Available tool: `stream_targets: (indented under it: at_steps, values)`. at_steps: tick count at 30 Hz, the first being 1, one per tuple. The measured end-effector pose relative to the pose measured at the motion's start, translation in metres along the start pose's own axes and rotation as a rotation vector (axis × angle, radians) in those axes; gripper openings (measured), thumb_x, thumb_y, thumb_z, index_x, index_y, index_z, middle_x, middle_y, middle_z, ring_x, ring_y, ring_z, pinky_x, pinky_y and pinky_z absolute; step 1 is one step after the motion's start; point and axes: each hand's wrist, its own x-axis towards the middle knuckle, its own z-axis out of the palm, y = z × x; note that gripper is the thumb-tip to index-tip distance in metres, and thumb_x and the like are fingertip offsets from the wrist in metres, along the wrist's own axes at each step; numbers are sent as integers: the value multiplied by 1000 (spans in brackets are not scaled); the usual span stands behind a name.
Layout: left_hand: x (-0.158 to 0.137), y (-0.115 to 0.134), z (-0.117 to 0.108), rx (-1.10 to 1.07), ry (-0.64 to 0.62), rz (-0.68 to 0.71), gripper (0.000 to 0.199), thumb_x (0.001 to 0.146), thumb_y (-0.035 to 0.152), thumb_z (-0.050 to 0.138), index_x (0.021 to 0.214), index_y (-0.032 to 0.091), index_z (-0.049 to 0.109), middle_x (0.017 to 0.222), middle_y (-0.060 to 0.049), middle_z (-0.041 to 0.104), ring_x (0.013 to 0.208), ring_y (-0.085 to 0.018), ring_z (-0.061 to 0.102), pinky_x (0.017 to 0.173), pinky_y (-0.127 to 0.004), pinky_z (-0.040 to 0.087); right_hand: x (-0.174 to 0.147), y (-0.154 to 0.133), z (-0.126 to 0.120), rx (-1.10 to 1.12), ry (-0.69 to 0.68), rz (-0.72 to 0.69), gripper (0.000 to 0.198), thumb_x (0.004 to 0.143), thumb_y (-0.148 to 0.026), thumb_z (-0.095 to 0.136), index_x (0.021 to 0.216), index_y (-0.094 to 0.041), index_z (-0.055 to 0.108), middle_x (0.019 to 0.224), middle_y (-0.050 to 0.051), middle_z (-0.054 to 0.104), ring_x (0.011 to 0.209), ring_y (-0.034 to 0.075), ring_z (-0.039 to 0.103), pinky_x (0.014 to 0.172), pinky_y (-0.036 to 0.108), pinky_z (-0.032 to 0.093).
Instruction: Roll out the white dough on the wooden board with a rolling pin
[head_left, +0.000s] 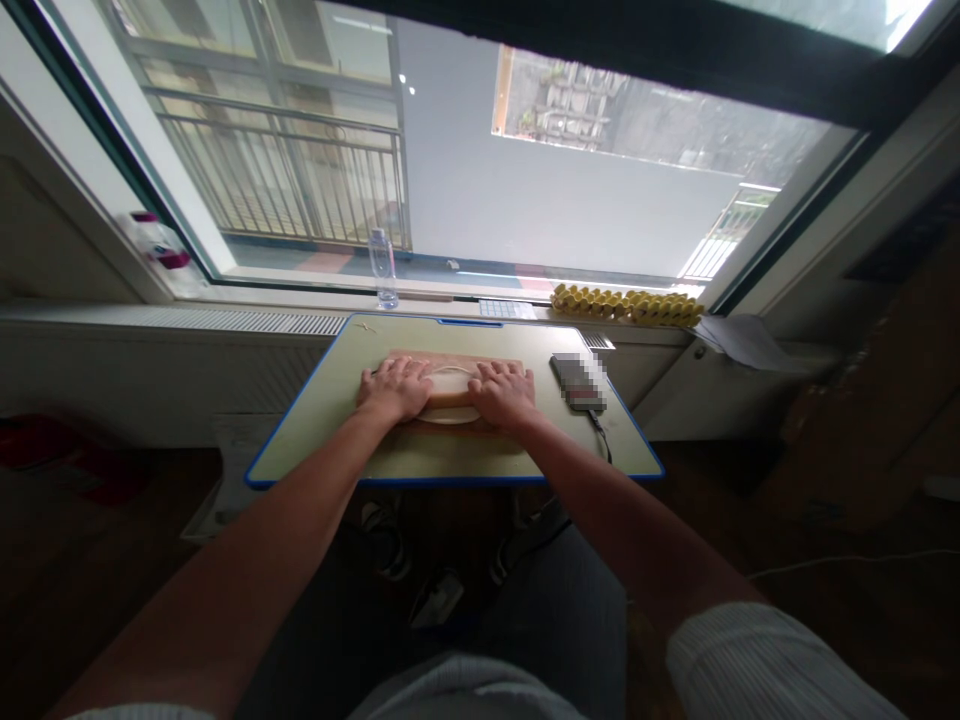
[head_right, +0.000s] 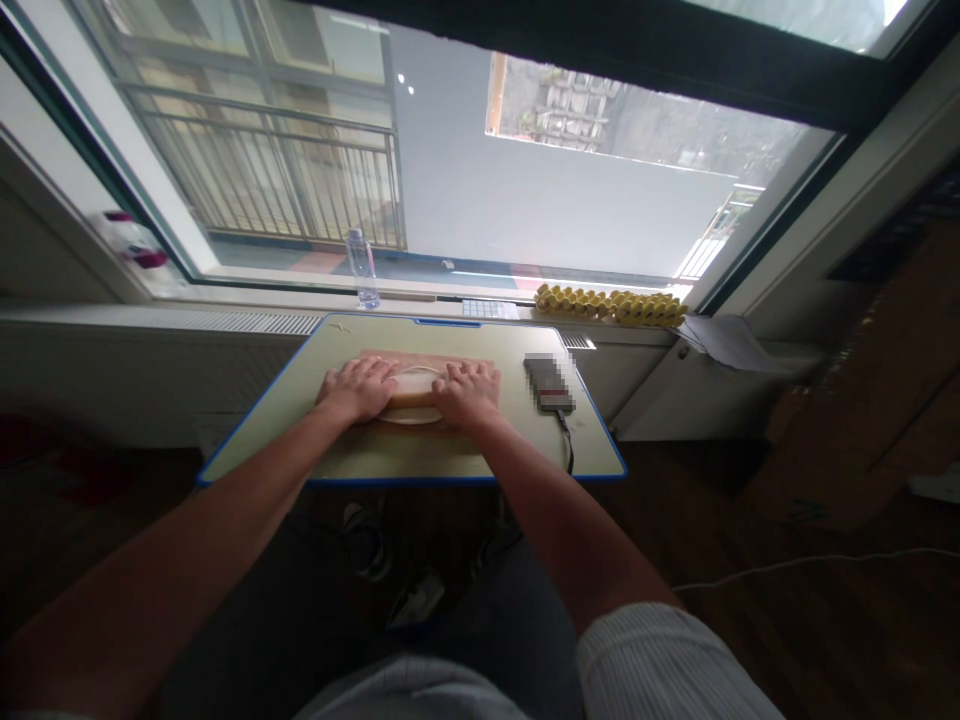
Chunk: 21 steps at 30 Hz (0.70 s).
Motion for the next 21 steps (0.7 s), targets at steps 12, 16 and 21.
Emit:
stream_targets:
  at_steps: [12, 16, 21]
  values:
    - [15, -4, 0, -16, -35, 24, 72, 103, 59, 26, 169, 38, 43, 183, -3, 30, 167, -32, 28, 133, -67, 21, 15, 0, -3, 33, -77, 19, 56, 107, -47, 37, 155, -28, 60, 159, 12, 61, 140, 38, 54, 117, 59, 37]
    - [19, -5, 2, -23, -13, 34, 71, 103, 59, 25, 169, 38, 43, 182, -3, 32, 167, -32, 29, 134, -66, 19, 17, 0, -5, 33, -91, 20, 57, 110, -54, 35, 154, -29, 60, 158, 12, 61, 140, 37, 54, 117, 58, 37]
    - [22, -5, 0, -19, -27, 36, 73, 103, 61, 23, 170, 36, 42, 182, -3, 32, 167, -32, 28, 134, -66, 19, 23, 0, -5, 25, -114, 8, 60, 111, -60, 33, 155, -30, 60, 159, 11, 61, 141, 38, 55, 117, 57, 39]
